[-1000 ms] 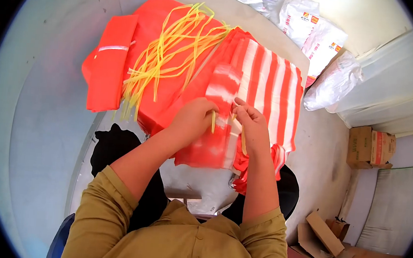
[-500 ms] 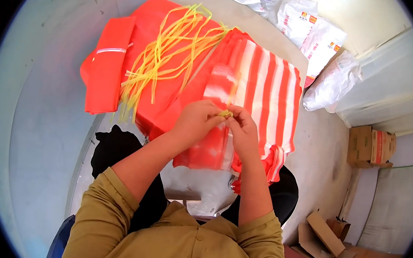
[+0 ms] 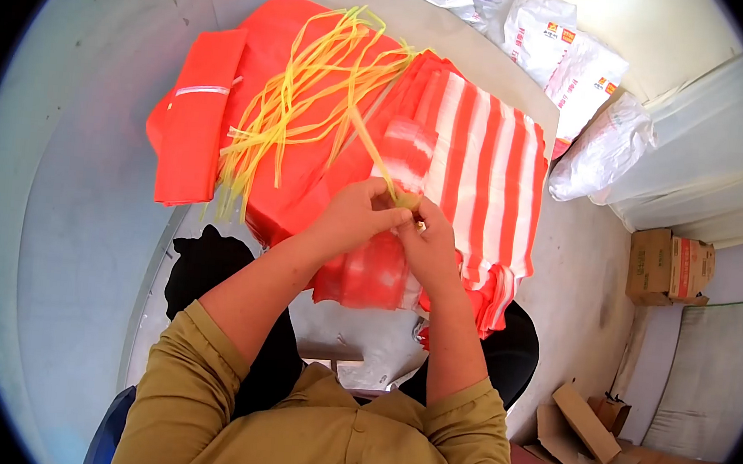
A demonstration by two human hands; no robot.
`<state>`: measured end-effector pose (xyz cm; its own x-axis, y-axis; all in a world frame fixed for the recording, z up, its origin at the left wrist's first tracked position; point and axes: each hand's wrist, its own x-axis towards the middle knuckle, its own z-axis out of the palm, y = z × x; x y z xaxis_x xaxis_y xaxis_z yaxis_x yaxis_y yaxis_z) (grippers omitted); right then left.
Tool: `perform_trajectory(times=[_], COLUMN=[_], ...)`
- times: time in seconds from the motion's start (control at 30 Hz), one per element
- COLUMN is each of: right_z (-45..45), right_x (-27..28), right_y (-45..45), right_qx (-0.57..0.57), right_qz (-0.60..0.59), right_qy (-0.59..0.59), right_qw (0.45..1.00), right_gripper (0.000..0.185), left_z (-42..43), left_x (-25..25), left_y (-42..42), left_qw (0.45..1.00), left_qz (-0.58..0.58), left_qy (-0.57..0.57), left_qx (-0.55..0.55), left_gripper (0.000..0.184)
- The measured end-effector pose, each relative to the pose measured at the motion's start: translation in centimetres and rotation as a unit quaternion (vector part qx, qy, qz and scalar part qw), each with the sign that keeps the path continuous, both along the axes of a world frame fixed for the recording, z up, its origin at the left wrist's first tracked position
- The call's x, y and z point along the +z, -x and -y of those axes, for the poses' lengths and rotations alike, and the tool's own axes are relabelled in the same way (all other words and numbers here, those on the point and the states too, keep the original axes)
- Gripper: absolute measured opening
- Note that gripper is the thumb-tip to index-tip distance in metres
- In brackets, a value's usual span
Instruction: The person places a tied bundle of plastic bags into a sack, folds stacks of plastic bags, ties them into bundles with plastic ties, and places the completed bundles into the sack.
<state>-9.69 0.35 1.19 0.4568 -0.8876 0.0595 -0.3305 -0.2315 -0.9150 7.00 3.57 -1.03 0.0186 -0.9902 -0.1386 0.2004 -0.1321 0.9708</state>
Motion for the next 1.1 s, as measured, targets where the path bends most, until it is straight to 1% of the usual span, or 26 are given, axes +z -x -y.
perform_trajectory(times=[0.03,0.07,0.17,0.27,0.33,0.4,0.47,0.5,0.53,0.63,0.73,0.83,0.9,0.93,1.0,1.07,1.1], right_z=[0.0,0.0,0.1,0.3,0.0,-0.7,-0.6,-0.3,0.1,0.6,0.7,1.8,2.2,2.2,1.9,1.8,1.8], right_x=[0.1,0.2,0.1,-0.1,0.2,-0.1,-0.4,-0.5,-0.7,-0.9,0.4,-0.2,0.3,0.8,1.2,1.0,0.5], right_y=[-0.2,-0.3,-0.3,-0.4,-0.7,-0.8,-0.7,-0.4,-0.2,-0.3,-0.3,0.6,1.1,1.2,1.1,1.0,0.9], right_qx=[-0.009,-0.017,-0.041,-0.068,-0.093,-0.092,-0.071,-0.052,-0.032,-0.033,-0.038,0.045,0.074,0.087,0.077,0.050,0.028], right_qz=[0.040,0.043,0.057,0.082,0.102,0.086,0.015,-0.048,-0.110,-0.112,-0.197,-0.138,-0.082,-0.053,-0.094,-0.121,-0.126], right_qy=[-0.034,-0.048,-0.090,-0.120,-0.121,-0.038,0.104,0.203,0.299,0.387,0.336,0.260,0.065,-0.034,0.010,0.055,0.078], right_qw=[0.999,0.998,0.993,0.987,0.983,0.991,0.992,0.977,0.947,0.915,0.920,0.955,0.992,0.994,0.993,0.990,0.989], right_gripper=[0.015,0.015,0.014,0.012,0.010,0.014,0.020,0.023,0.025,0.025,0.019,0.017,0.012,0.010,0.008,0.013,0.014], left_z=[0.0,-0.1,-0.1,-0.7,-0.7,-0.6,-0.3,-0.3,-0.2,-0.5,-0.4,-0.6,-0.6,-0.4,-0.2,0.1,0.1], left_x=[0.2,0.2,-0.1,1.3,1.9,1.9,1.3,1.1,1.0,1.4,0.9,1.7,1.8,1.3,0.5,0.1,0.2], left_y=[0.1,0.1,-0.1,0.0,0.3,0.3,0.3,0.2,0.2,0.0,-0.3,-0.7,-0.6,-0.5,-0.3,-0.1,-0.2], left_qw=[1.000,0.999,0.999,0.981,0.979,0.980,0.984,0.982,0.980,0.972,0.966,0.968,0.973,0.975,0.979,0.982,0.976], left_qz=[-0.022,-0.044,0.030,0.187,0.192,0.180,0.153,0.168,0.183,0.226,0.247,0.240,0.221,0.208,0.186,0.169,0.201], left_qy=[0.005,0.009,0.017,0.038,0.012,0.001,0.006,0.011,0.016,0.028,0.043,0.035,0.029,0.030,0.030,0.029,0.026], left_qx=[0.008,0.015,0.025,0.038,0.063,0.082,0.093,0.082,0.071,0.053,0.064,0.060,0.061,0.068,0.078,0.085,0.084], left_gripper=[0.023,0.023,0.021,0.020,0.020,0.020,0.021,0.021,0.021,0.020,0.020,0.021,0.022,0.023,0.024,0.025,0.025])
